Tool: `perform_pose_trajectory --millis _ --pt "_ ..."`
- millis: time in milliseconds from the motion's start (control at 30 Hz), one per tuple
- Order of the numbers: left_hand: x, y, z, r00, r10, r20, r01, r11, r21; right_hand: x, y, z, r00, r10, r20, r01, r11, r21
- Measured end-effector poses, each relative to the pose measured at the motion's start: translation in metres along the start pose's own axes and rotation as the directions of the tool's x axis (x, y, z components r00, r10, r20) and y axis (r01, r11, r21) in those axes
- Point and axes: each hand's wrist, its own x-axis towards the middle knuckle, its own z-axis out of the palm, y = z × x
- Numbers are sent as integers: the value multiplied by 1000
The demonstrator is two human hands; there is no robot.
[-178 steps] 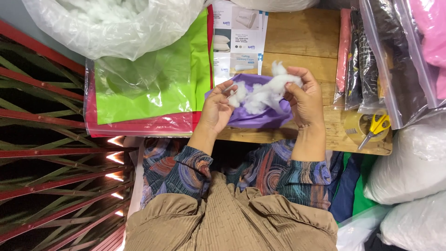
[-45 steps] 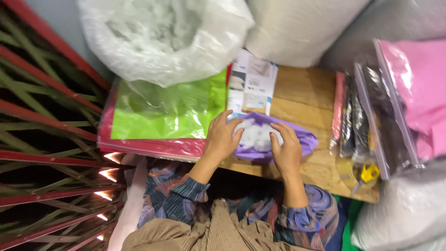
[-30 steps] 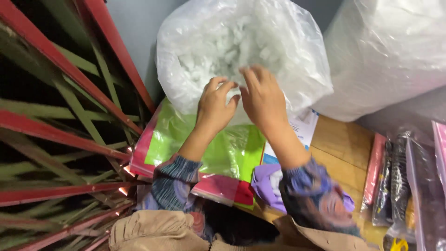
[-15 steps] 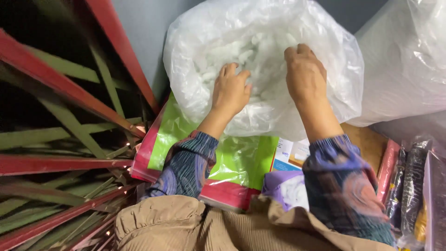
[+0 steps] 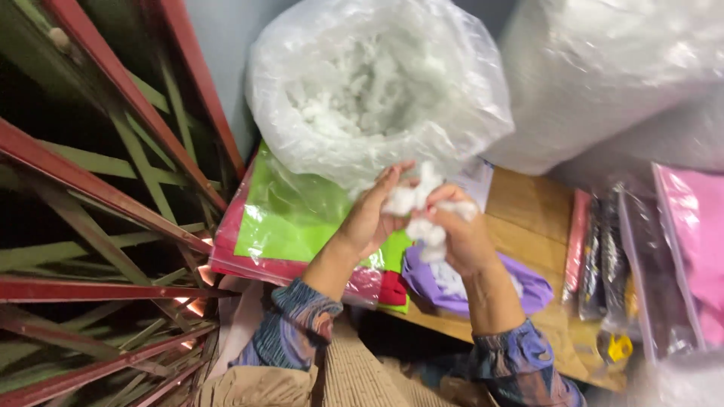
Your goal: Stuffing a purple fabric pouch with white polyester fiberfill by hand.
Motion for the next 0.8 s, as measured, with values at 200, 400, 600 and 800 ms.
perform_pose_trajectory --millis 200,400,600,800 --pt "-29 -80 27 969 -217 115 204 972 115 -61 26 -81 994 54 -94 -74 973 -218" --pt "-35 -153 72 953 -302 37 286 929 233 -113 21 -132 994 45 -104 -89 880 -467" --pt "-10 -230 67 942 -328 -71 335 903 271 -128 45 -188 998 55 -28 -61 853 -519" --pt "20 -282 15 907 -325 -268 389 890 238 -128 41 -183 986 143 -92 -161 954 -252"
